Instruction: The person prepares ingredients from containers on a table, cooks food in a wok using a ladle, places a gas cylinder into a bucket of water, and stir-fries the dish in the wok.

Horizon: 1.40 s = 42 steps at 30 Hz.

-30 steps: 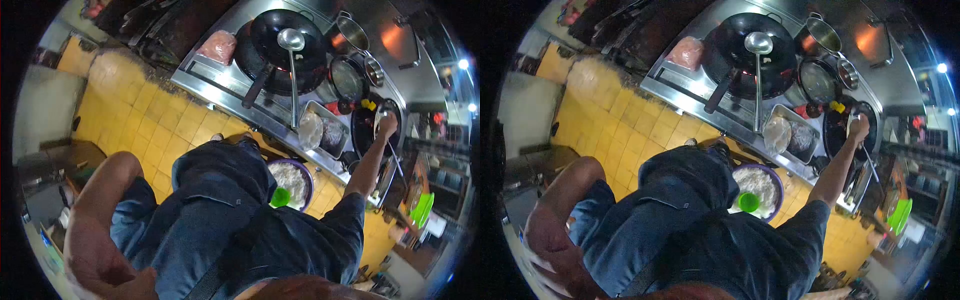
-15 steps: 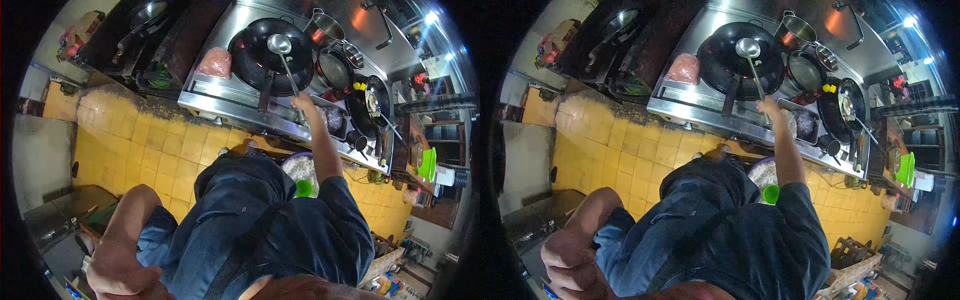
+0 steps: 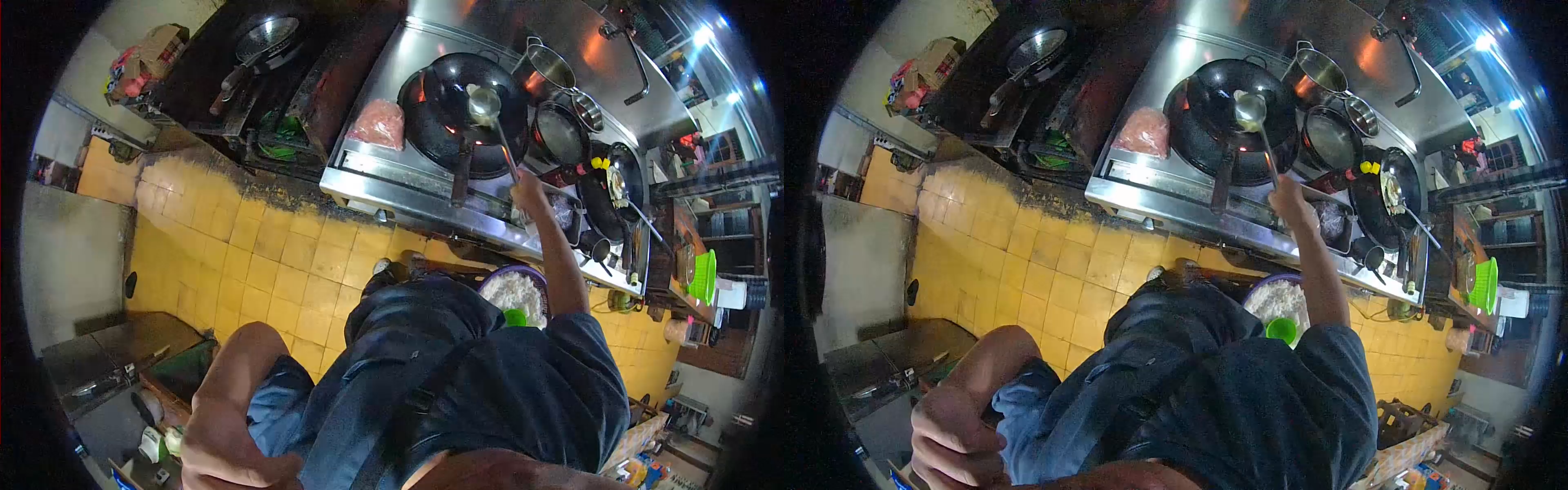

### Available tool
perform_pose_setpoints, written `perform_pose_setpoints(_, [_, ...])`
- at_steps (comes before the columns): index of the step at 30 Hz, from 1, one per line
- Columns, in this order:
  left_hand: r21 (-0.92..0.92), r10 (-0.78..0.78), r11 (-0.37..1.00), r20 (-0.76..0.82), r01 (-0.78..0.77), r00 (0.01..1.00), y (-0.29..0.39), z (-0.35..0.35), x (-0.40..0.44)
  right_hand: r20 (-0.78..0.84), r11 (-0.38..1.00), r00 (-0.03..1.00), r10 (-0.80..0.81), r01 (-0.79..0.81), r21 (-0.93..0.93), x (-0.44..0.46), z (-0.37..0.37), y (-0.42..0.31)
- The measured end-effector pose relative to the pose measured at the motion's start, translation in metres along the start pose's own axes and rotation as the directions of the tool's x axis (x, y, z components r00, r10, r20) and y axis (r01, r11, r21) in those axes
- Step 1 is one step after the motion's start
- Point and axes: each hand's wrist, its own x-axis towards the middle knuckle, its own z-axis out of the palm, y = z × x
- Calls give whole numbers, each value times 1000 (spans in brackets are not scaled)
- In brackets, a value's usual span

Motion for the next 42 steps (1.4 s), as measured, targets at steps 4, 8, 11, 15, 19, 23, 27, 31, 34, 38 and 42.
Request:
perform_pose_setpoints(4, [-83, 92, 992, -18, -93, 996, -17, 3, -1, -236, 923, 936, -261, 170, -345, 36, 2, 11])
perform_pose_setpoints(8, [-150, 24, 988, 9, -23, 1000, -9, 3, -5, -419, 971, 904, -79, -25, -239, 42, -6, -12])
perform_pose_setpoints(11, [-59, 34, 998, 52, -31, 998, -16, 16, -4, -266, 976, 961, -79, 20, -218, 66, -15, 18])
perform_pose_setpoints(15, [-69, 51, 996, -137, -61, 989, -20, 22, 8, -91, 856, 944, -316, 242, -457, 40, -55, 26])
perform_pose_setpoints(19, [171, -136, 977, 20, 131, 991, -8, 22, 20, -379, 911, 917, -122, -48, -409, 44, -23, 41])
perform_pose_setpoints(23, [230, -74, 972, 110, 47, 991, -21, 17, 30, -351, 911, 881, -318, 181, -371, 47, -6, 44])
perform_pose_setpoints(27, [74, 209, 977, -111, -202, 972, -60, 27, 14, 101, 960, 995, 5, -33, 278, 8, -29, 16])
perform_pose_setpoints(31, [68, -264, 943, -445, 326, 856, -98, 64, -11, -162, 900, 886, -434, 434, -35, -24, -30, 28])
perform_pose_setpoints(34, [-131, -733, 646, 171, 752, 659, -139, 87, -73, -105, 930, 928, -358, 344, -130, -38, -43, 1])
perform_pose_setpoints(38, [-300, -586, 637, 410, 710, 699, -179, 148, -91, -228, 959, 950, -214, 159, -236, 11, 8, 11])
perform_pose_setpoints(42, [-448, -515, 574, 454, 686, 727, -188, 156, -93, -241, 933, 908, -341, 296, -206, 24, -18, 34])
